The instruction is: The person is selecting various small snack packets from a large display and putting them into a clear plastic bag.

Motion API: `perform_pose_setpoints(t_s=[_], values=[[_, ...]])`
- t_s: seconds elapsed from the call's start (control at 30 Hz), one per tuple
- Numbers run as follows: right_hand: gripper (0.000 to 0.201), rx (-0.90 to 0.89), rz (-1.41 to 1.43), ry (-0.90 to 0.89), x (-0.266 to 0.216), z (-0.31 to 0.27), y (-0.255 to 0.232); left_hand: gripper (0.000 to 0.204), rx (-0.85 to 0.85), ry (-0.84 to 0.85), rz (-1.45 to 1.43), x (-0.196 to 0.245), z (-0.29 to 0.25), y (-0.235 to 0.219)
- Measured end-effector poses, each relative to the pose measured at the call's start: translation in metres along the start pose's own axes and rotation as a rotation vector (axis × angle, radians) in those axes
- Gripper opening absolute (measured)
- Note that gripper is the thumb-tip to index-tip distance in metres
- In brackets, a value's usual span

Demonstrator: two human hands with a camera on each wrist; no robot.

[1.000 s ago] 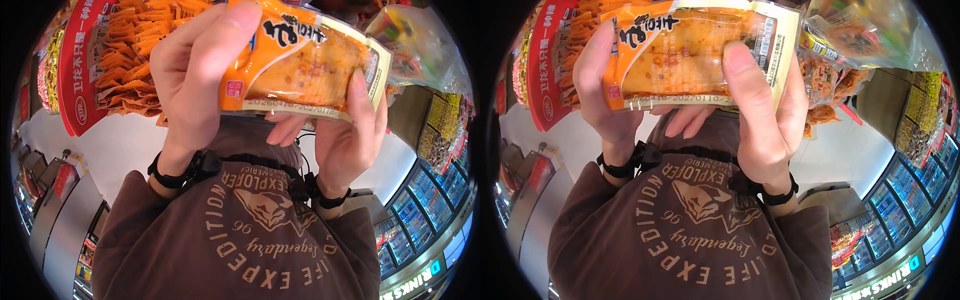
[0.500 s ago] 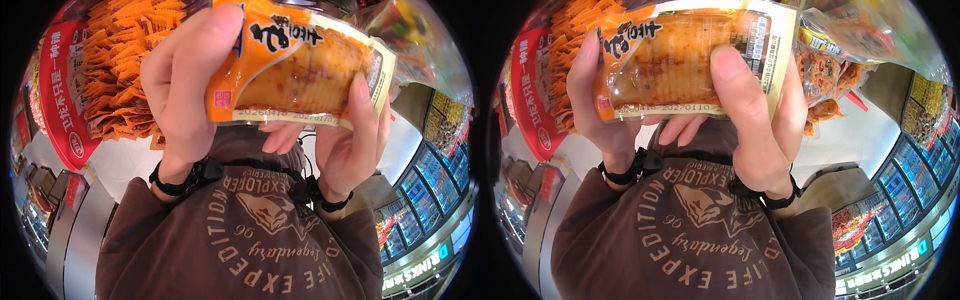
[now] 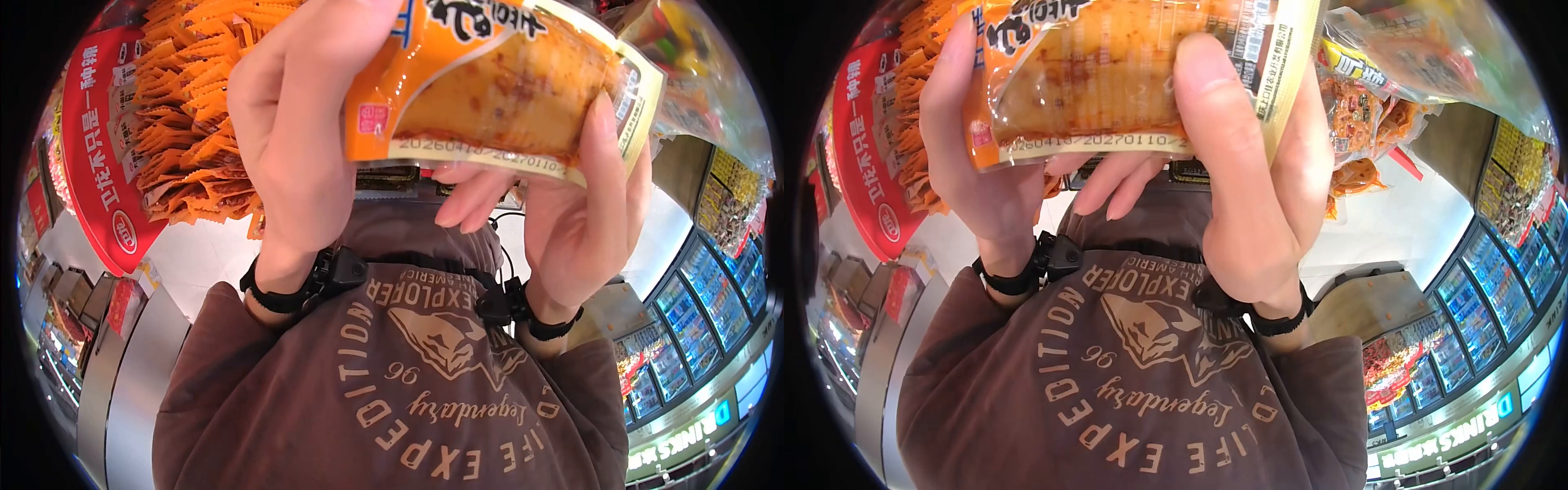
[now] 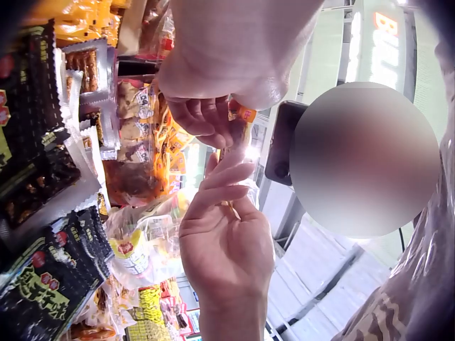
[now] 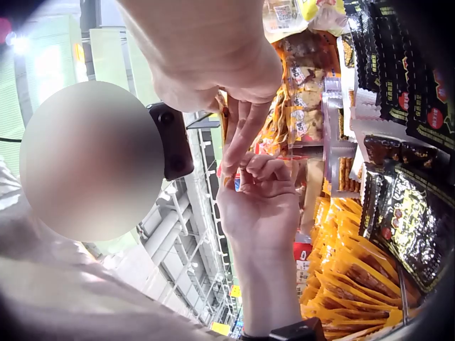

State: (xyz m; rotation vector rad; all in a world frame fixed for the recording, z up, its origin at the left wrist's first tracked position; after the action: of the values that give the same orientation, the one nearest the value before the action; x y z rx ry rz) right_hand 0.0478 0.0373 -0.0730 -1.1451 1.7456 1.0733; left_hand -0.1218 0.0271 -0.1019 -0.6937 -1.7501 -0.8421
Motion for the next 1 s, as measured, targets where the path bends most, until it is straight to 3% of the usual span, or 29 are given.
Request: perform_pose_setpoints(t_s=[0.07, 0.1, 0.13, 0.27, 0.43, 0.67, 0.73, 0.77, 0.87, 1.0], values=[[0.049, -0.132, 0.084, -0.13, -0.008, -0.005, 0.007, 0.039, -0.016, -0.012, -0.01, 0.015, -0.004, 0.018], [0.049, -0.128, 0.083, -0.134, -0.01, -0.007, 0.006, 0.037, -0.022, 0.122, 0.042, 0.02, -0.003, 0.018], [0.048, -0.113, 0.044, -0.109, -0.009, -0.007, 0.005, 0.037, -0.028, 0.126, 0.038, 0.018, -0.002, 0.018], [0.044, -0.06, -0.098, -0.02, -0.009, -0.01, 0.003, 0.034, -0.102, 0.015, -0.004, 0.002, -0.002, 0.015], [0.04, -0.13, -0.074, -0.02, -0.008, -0.018, 0.001, 0.031, -0.19, -0.133, -0.039, -0.009, -0.008, -0.001], [0.053, -0.125, -0.094, -0.049, -0.003, -0.011, -0.003, 0.028, -0.187, -0.076, -0.035, -0.011, -0.009, 0.006], [0.059, -0.173, 0.435, -0.083, -0.009, -0.01, 0.001, 0.027, -0.186, -0.058, -0.035, -0.011, -0.008, 0.007], [0.059, -0.171, 0.435, -0.082, -0.012, -0.011, 0.002, 0.027, -0.185, -0.046, -0.036, -0.01, -0.008, 0.007], [0.061, 0.003, 0.17, 0.101, -0.003, -0.011, -0.003, 0.026, -0.187, -0.007, -0.043, -0.005, -0.009, 0.008], [0.061, -0.071, -0.154, -0.02, -0.007, -0.012, -0.004, 0.025, -0.199, 0.054, -0.058, 0.003, -0.008, 0.014]])
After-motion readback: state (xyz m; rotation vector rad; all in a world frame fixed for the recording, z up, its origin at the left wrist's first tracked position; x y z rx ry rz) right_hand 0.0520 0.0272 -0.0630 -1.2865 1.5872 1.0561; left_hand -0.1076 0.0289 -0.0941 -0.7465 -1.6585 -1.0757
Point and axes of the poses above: each hand's wrist, its own z-axis towards the middle knuckle, its own y-axis out of the palm, x = y × z, the point moved 10 cm from there along z, towards the middle knuckle, and after that the axes turned 15 degrees about x, right-handed, at the moved point
